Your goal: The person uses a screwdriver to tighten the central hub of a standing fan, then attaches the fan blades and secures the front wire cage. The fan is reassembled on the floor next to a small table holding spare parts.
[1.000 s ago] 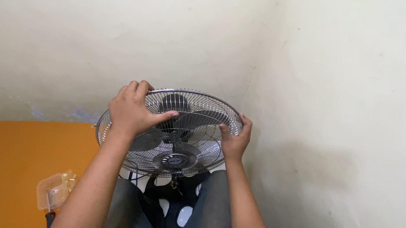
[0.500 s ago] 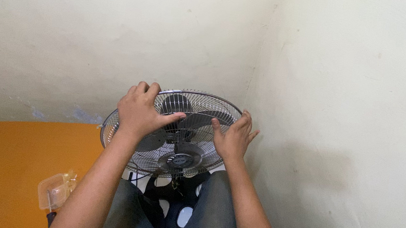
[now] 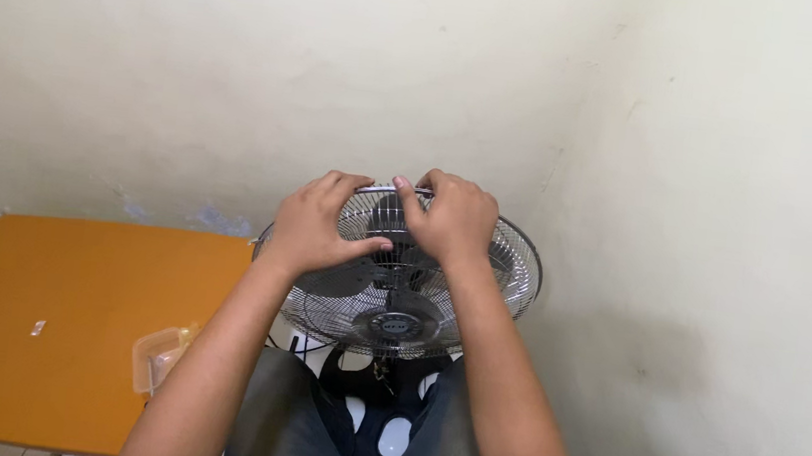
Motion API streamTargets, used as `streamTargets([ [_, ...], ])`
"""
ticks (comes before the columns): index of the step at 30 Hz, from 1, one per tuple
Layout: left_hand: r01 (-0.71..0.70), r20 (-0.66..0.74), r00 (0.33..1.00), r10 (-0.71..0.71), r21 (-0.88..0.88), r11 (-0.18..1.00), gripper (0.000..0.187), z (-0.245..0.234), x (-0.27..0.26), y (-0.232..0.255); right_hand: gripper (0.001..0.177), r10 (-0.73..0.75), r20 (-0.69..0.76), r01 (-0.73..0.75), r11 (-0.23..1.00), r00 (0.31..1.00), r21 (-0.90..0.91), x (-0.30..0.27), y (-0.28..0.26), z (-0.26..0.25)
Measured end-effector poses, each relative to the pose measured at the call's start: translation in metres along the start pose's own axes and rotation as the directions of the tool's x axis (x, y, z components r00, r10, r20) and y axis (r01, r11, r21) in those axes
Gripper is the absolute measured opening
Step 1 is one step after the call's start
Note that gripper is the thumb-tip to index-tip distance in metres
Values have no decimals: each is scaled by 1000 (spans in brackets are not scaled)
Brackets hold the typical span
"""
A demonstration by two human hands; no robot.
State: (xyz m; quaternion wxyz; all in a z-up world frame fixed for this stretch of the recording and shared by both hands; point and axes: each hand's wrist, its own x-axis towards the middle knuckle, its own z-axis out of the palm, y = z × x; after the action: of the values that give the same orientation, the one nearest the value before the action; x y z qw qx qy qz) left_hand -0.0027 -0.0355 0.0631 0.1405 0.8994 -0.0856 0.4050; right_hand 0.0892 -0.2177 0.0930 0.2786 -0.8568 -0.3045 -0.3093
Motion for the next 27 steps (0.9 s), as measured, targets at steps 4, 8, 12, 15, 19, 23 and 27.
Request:
streamTargets([
  [4,47,-32,998,-49,-76,996,86,6,-21,-13,52,63,75,-61,998,995,-29,-3,1,4],
  [8,201,-120,974,-193,63,978,94,18,-45,-18,53,105,103,-100,994,989,-48,0,-3,4],
  [12,302,-205,940,-273,127,945,98,29,-66,-26,60,84,53,-80,994,995,-72,0,-7,0],
  [15,350,-205,923,-325,102,931,101,33,-75,-35,72,182,209,-160,980,961,-117,1,-7,-3],
  [19,391,-194,907,-374,55,919,94,30,-83,-43,73,174,182,-157,982,968,-103,0,-7,-6],
  [23,404,-186,903,-388,57,913,89,28,-84,-44,68,119,90,-112,990,989,-82,-2,-8,-3],
  [27,390,-177,910,-374,66,919,92,26,-80,-45,67,155,116,-144,985,981,-94,-2,-8,-3],
])
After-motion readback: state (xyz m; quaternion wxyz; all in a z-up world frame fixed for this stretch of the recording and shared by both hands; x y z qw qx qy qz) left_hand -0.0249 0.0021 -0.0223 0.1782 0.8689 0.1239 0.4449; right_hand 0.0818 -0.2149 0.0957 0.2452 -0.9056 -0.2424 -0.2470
